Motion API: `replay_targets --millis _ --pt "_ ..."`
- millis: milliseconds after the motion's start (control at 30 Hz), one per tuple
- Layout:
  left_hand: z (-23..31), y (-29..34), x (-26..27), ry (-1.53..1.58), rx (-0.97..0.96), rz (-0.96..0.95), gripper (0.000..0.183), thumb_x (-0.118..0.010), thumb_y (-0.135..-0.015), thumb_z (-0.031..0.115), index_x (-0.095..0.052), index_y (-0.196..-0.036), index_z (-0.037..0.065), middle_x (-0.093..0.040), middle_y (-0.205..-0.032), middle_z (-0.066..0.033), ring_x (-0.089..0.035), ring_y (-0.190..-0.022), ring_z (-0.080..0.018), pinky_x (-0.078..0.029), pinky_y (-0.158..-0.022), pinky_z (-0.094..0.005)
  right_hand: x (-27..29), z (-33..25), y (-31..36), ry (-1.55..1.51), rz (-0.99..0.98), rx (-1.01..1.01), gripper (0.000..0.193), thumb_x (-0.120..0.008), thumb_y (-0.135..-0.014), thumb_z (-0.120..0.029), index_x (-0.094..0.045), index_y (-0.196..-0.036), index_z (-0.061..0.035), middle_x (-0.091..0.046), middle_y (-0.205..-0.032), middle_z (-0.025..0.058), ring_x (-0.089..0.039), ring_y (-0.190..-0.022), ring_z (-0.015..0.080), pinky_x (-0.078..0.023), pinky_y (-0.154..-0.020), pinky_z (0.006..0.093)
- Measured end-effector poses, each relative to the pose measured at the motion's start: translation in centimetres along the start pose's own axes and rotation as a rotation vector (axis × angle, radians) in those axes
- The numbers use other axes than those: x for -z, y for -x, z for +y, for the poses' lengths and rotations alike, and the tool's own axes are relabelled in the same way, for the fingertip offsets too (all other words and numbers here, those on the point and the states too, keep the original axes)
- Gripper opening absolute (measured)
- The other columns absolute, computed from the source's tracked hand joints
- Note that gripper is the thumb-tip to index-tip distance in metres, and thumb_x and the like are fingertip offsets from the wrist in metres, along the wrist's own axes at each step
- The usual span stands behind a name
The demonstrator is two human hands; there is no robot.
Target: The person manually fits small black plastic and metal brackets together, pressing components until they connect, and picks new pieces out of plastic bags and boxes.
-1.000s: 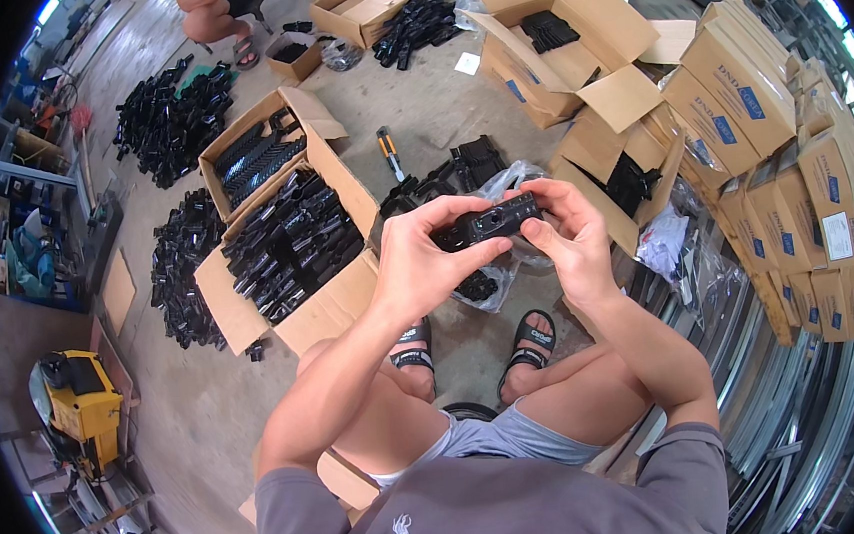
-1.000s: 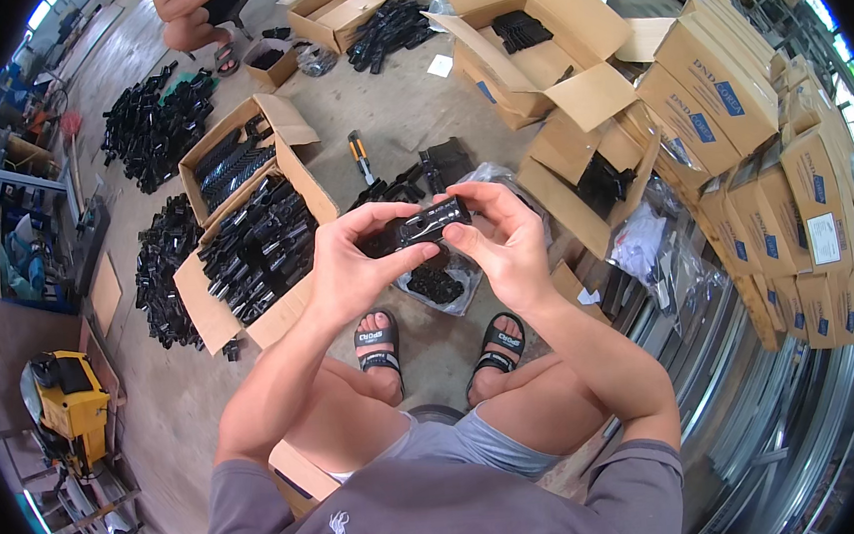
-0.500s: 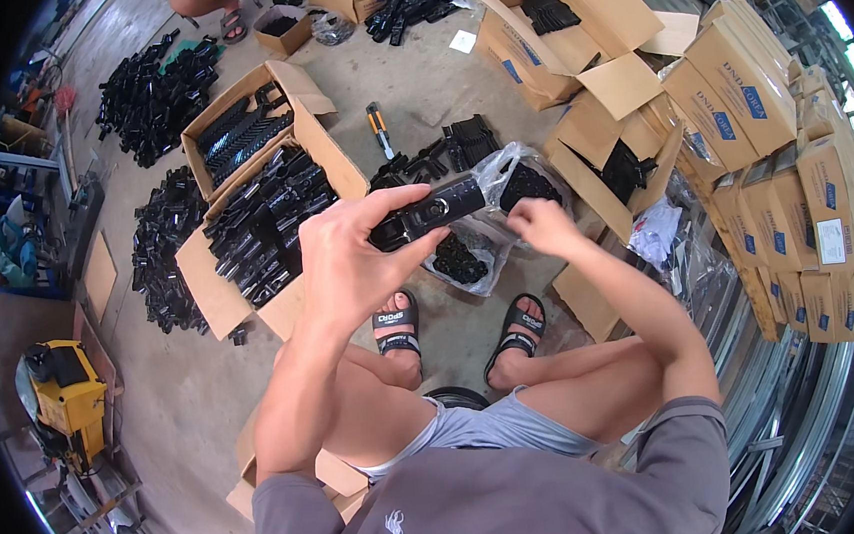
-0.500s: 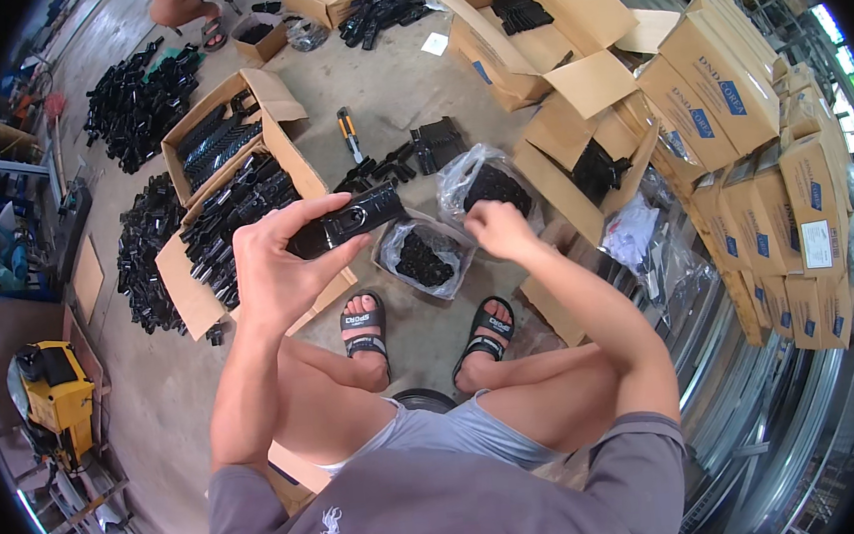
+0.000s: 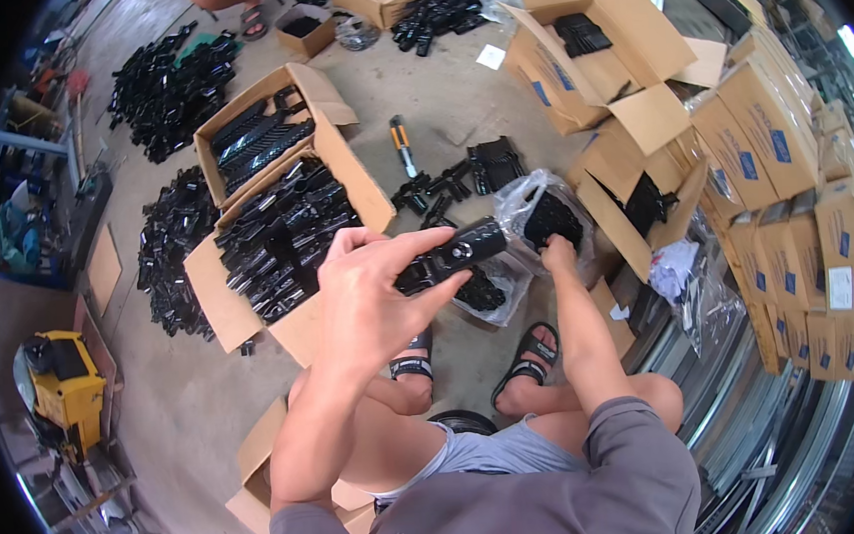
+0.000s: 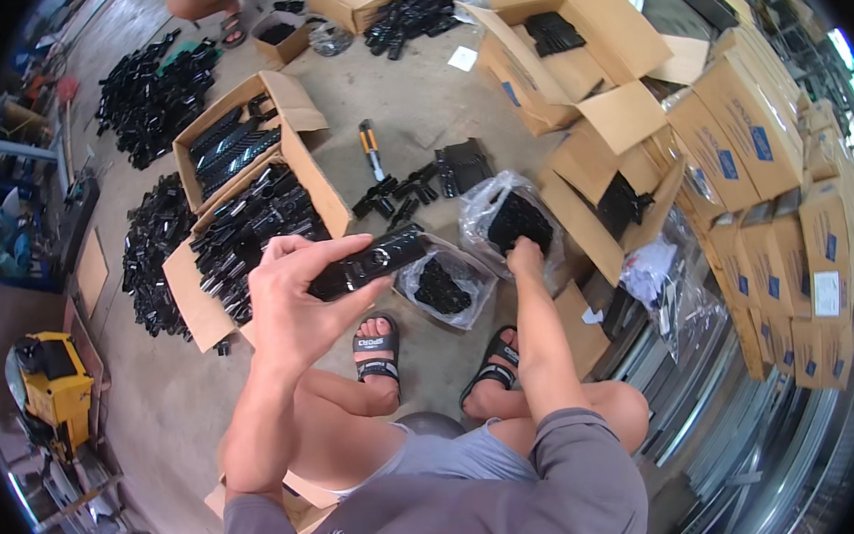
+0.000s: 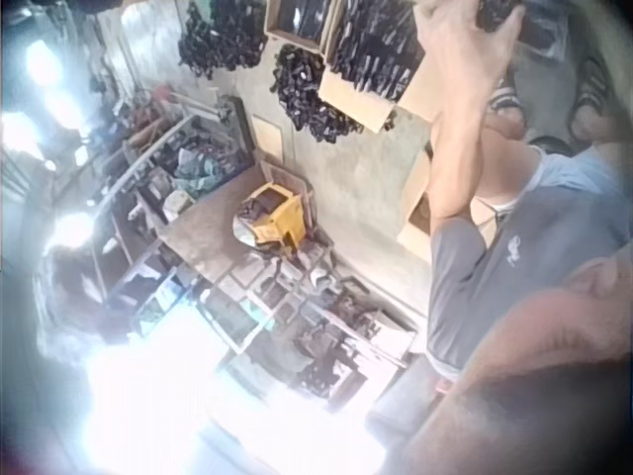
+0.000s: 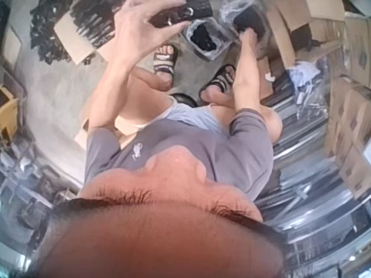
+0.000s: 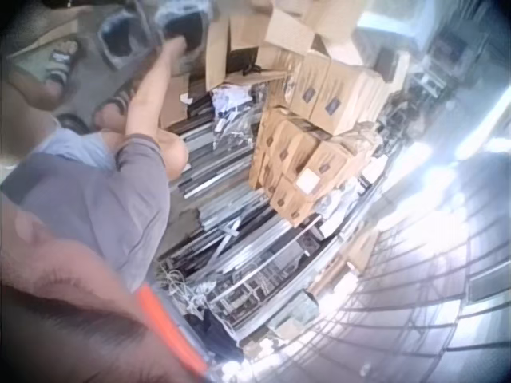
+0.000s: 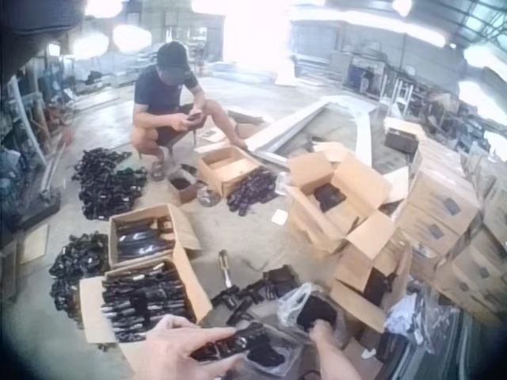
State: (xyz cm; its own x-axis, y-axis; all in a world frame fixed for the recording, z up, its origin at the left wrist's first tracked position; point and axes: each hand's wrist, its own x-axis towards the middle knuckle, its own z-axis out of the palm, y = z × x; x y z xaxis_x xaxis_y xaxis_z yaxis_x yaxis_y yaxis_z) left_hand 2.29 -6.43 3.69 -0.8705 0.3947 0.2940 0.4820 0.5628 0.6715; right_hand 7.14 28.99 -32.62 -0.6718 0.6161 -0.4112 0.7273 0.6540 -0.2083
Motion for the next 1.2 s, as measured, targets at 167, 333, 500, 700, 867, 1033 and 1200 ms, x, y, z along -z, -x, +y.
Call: replay_targets --millis 167,333,500,700,867,1033,1200 --pt "-0.5 -0.3 -0.3 -0.024 0.003 0.02 0.042 -0.087 -0.059 0.015 -0.076 -0.099 0.014 -0.072 -0.083 -0.0027 -0.064 -0.093 -0.0254 -0.052 -0.083 -0.0344 0.2 -0.1 -0.8 0.019 -0.094 -0.07 0.034 -0.078 -0.079 -0.025 -0.07 -0.108 -0.0081 -0.067 -0.116 0.0181 -0.063 -0.111 0.0347 -0.051 -0.095 0.0429" --pt "-0.7 -0.3 -0.4 0.018 -0.017 0.015 0.041 -0.087 -0.06 0.016 -0.075 -0.099 0.013 -0.073 -0.088 -0.0044 -0.065 -0.091 -0.0247 -0.054 -0.08 -0.0342 0.3 -0.6 -0.7 0.008 -0.12 -0.072 0.031 -0.072 -0.08 -0.018 -0.07 -0.109 -0.0093 -0.064 -0.121 0.0189 -0.061 -0.113 0.0364 -0.05 -0.096 0.0436" --pt "-0.7 -0.1 -0.9 0.047 -0.003 -0.024 0.038 -0.086 -0.063 0.017 -0.075 -0.1 0.012 -0.074 -0.091 -0.0064 -0.066 -0.085 -0.0234 -0.054 -0.077 -0.0326 1.5 -1.5 1.4 -0.157 0.14 -0.074 0.027 -0.069 -0.082 -0.013 -0.068 -0.106 -0.0016 -0.068 -0.107 0.0238 -0.065 -0.104 0.0391 -0.051 -0.092 0.0429" --pt "0.2 -0.1 -1.0 0.061 0.011 -0.042 0.039 -0.086 -0.063 0.016 -0.075 -0.1 0.011 -0.073 -0.09 -0.0072 -0.066 -0.083 -0.0237 -0.053 -0.075 -0.0325 7.2 -3.8 6.0 -1.124 0.557 0.213 0.023 -0.069 -0.086 -0.007 -0.069 -0.106 0.0031 -0.071 -0.094 0.0126 -0.068 -0.087 0.0205 -0.055 -0.079 0.0307" --pt "0.4 0.3 -1.1 0.012 0.008 -0.118 0.037 -0.084 -0.067 0.022 -0.074 -0.101 0.01 -0.073 -0.09 -0.0081 -0.066 -0.083 -0.0251 -0.053 -0.075 -0.0333 21.2 -13.7 21.0 -1.077 0.502 0.837 0.022 -0.068 -0.086 0.0 -0.069 -0.108 0.0014 -0.071 -0.092 0.0107 -0.067 -0.086 0.0164 -0.054 -0.076 0.0285" --pt "0.6 0.6 -1.7 0.027 -0.066 -0.112 0.036 -0.083 -0.067 0.022 -0.074 -0.1 0.009 -0.073 -0.09 -0.0094 -0.068 -0.083 -0.0264 -0.053 -0.075 -0.0343 24.8 -16.9 25.0 -0.573 0.553 1.3 0.015 -0.073 -0.075 0.002 -0.07 -0.089 -0.0026 -0.071 -0.091 0.0081 -0.066 -0.08 0.0241 -0.052 -0.072 0.033" --pt "1.4 0.8 -1.8 0.1 -0.063 -0.138 0.035 -0.082 -0.068 0.021 -0.074 -0.099 0.008 -0.073 -0.088 -0.0114 -0.07 -0.08 -0.0262 -0.054 -0.074 -0.0338 25.3 -16.1 25.0 -0.378 0.589 1.37 0.014 -0.073 -0.074 -0.002 -0.071 -0.088 -0.004 -0.07 -0.09 0.0038 -0.063 -0.08 0.0218 -0.049 -0.071 0.033"
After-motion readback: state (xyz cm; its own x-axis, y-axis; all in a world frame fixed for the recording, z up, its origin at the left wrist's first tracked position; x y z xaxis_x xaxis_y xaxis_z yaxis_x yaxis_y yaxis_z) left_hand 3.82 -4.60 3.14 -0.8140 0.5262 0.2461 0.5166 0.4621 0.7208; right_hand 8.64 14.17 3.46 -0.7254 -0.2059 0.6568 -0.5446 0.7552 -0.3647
